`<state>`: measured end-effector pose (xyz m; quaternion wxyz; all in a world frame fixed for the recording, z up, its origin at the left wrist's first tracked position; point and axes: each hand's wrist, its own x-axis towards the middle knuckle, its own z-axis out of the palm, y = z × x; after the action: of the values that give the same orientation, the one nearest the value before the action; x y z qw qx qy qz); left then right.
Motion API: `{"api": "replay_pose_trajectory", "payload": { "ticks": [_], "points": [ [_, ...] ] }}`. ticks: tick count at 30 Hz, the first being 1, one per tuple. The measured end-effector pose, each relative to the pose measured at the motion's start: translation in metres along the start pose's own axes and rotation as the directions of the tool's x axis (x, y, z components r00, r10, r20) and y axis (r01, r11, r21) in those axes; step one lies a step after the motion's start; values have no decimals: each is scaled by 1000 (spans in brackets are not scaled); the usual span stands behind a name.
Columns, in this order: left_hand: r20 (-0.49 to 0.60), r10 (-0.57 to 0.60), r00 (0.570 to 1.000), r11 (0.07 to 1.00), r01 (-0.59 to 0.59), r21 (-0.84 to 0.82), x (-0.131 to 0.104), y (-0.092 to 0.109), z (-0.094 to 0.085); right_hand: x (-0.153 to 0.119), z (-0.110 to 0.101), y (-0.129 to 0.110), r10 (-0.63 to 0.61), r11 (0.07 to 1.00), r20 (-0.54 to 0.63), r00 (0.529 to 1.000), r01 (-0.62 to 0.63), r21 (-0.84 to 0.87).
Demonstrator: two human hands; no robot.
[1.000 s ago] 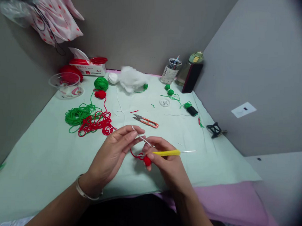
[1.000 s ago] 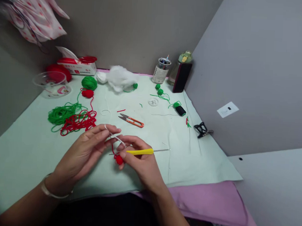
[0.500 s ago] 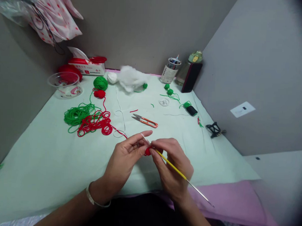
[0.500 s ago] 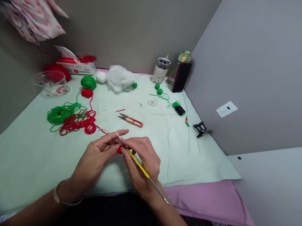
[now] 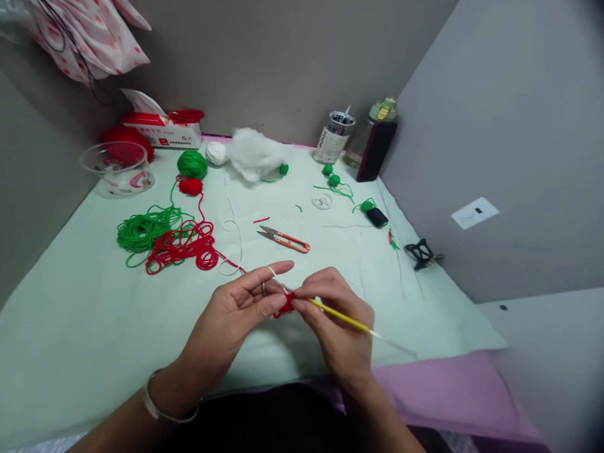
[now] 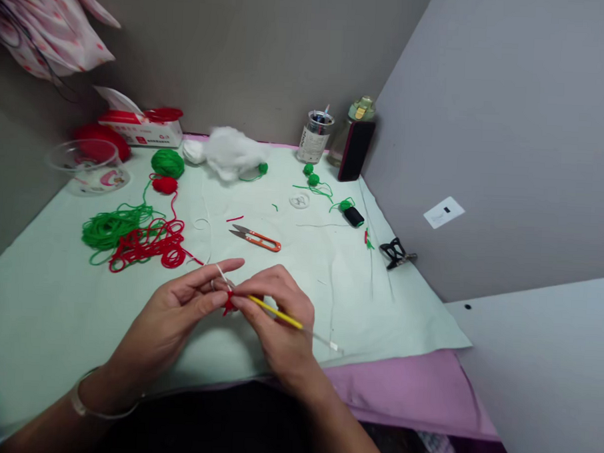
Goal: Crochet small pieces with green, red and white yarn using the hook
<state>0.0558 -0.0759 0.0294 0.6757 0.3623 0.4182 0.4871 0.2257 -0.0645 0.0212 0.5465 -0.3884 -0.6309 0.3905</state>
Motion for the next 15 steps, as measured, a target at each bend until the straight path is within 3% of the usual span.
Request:
{"api": "replay_pose_trajectory", "payload": {
  "ticks": [2, 4, 6, 8, 10, 12, 13, 15],
  "points": [
    [-4, -18, 1000, 999, 17, -30, 1, -2, 0, 2, 2, 6, 183, 962, 25, 983, -184, 200],
    [-15, -15, 1000, 999, 14, -46, 3, -4, 0, 4, 2, 12, 339, 867, 76, 938, -343, 361],
    [-30, 1, 1000, 999, -2, -45, 4, -6, -1, 5, 1, 13, 428, 782, 129, 895, -438, 443],
    [-47, 14, 999, 999, -16, -42, 4, -8, -1, 5, 0, 11, 434, 773, 157, 887, -456, 441],
    [-69, 24, 997, 999, -26, -42, 5, -10, -1, 4, 0, 7, 371, 860, 125, 920, -392, 327],
    [-102, 24, 994, 998, -29, -52, 4, -12, 1, 1, 1, 5, 199, 977, 35, 979, -201, 71],
    [-119, 21, 993, 998, -28, -61, 4, -13, 3, -2, 2, 5, 65, 994, -5, 998, -66, -92],
    [-139, 2, 990, 994, -17, -107, 3, -15, 7, -10, 7, 7, -220, 909, -21, 975, 197, -368]
  ]
}}
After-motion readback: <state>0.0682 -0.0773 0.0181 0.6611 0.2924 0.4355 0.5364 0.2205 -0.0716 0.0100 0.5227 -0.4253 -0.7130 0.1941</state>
